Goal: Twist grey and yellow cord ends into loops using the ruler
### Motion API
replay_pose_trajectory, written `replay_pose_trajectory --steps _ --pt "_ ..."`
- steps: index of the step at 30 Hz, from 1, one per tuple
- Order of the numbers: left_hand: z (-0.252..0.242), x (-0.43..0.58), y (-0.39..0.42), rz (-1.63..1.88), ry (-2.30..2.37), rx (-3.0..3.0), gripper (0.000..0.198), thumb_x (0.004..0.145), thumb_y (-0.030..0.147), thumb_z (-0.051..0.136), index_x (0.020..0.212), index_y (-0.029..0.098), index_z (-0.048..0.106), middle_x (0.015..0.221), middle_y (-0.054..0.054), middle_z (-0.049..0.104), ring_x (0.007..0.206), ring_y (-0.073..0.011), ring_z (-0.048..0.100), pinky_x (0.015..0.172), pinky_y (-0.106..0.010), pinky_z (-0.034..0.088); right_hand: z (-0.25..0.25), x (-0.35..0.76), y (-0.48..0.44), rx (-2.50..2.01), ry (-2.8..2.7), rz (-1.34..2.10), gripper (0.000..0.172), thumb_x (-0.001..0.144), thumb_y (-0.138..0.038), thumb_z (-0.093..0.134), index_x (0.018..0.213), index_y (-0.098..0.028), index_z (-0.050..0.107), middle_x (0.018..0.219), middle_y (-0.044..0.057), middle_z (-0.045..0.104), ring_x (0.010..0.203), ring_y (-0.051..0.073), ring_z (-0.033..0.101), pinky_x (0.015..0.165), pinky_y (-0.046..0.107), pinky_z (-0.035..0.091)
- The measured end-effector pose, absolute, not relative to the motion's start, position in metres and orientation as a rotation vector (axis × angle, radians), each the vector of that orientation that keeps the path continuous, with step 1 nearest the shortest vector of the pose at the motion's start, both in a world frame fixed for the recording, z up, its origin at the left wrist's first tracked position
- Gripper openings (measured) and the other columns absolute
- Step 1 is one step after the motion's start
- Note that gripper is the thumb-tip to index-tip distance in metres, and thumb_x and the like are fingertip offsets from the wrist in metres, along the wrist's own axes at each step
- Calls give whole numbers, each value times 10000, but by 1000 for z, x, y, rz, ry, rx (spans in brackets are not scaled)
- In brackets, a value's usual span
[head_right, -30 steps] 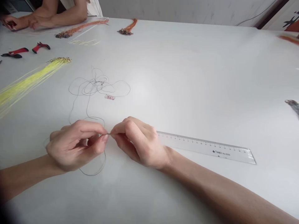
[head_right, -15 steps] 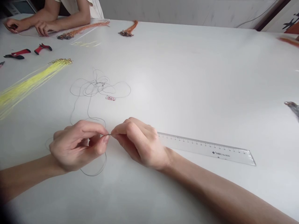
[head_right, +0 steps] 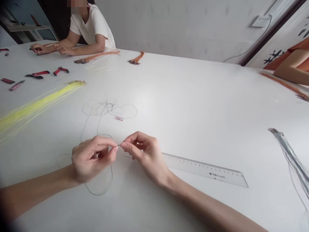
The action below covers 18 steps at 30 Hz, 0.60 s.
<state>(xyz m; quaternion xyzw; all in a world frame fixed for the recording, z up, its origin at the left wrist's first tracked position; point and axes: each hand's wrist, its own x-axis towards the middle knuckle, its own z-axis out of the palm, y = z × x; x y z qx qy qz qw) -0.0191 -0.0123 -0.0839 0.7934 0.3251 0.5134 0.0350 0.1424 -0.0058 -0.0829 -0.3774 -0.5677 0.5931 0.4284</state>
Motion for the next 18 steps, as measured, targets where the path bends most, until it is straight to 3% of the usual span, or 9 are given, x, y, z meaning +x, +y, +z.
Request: replay_pose_trajectory --steps 9,18 --pt "-87 -19 -5 1641 938 2529 138 773 20 553 758 155 529 467 105 276 408 -38 257 386 -166 278 -69 141 -10 -1045 -1004 1970 304 761 -364 648 596 -139 529 648 0 465 591 77 390 531 213 332" --pt "-87 -21 -1 1647 835 2608 168 760 -12 536 778 154 542 479 96 371 406 -45 290 397 -171 286 -67 142 -7 -954 -985 2002 190 737 -267 643 631 -137 553 700 14 463 649 88 390 522 189 338"
